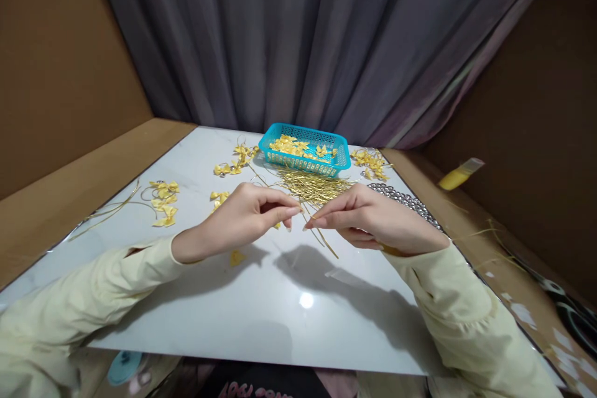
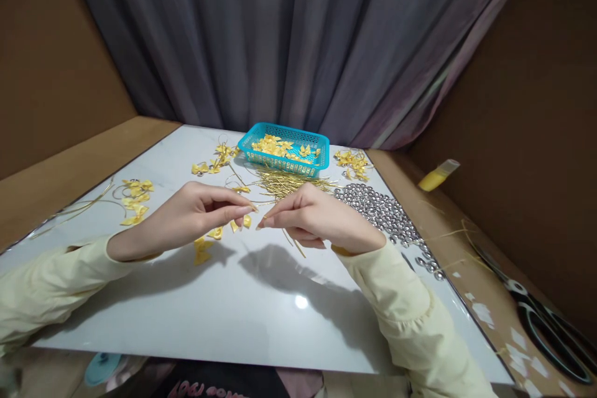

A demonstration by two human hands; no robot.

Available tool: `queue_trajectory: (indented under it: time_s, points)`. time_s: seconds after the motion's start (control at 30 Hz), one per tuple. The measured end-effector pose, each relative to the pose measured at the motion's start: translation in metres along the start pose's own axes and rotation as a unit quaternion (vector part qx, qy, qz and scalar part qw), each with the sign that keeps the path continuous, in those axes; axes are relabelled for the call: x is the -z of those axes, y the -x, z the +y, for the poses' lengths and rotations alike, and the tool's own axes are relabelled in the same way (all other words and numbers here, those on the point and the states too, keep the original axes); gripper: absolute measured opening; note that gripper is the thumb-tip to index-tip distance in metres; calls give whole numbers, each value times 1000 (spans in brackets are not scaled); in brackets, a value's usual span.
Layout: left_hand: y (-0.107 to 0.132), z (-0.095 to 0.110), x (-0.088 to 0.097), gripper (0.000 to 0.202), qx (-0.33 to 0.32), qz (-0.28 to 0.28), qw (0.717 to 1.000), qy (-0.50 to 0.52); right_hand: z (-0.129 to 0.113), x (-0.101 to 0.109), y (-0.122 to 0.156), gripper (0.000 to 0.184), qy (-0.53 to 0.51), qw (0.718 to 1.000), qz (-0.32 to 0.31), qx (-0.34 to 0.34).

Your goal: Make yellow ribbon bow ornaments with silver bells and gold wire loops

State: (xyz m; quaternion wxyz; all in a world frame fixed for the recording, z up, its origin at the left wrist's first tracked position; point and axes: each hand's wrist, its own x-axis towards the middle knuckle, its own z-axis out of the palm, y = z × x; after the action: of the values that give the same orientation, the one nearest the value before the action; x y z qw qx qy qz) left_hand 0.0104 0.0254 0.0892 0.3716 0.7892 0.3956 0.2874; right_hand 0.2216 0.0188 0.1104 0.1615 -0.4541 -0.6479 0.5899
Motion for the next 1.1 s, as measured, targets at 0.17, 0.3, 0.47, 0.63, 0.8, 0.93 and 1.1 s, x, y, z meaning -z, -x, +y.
queue_trajectory:
  time_s: [0.17, 0.3, 0.47, 0.63, 0.8, 0.93, 1.1]
  points:
    - [0, 0, 0, 19, -11, -8, 1000, -8, -1, 1, 2, 24, 84, 996, -13, 0]
    - [-1, 0, -1, 18, -25, 0, 1000, -14, 0, 5, 3, 26, 142, 989, -25, -3]
    - [-1, -4, -3, 16, -51, 10, 998, -25, 1, 2, 0, 28, 78, 997, -21, -3]
    - [0, -8, -5, 16, -105, 30, 992, -58, 5, 0, -6, 25, 23, 1000, -18, -6]
    - [-2, -11, -6, 17, -182, 59, 977, -95, 5, 1, -7, 24, 23, 1000, -7, -4]
    - [-1, -15, -9, 18, -219, 68, 964, -132, 6, 0, -10, 22, 16, 1000, -19, -8]
    - [-2, -19, -13, 19, -229, 72, 960, -141, 7, 4, -7, 24, 60, 997, -43, -4]
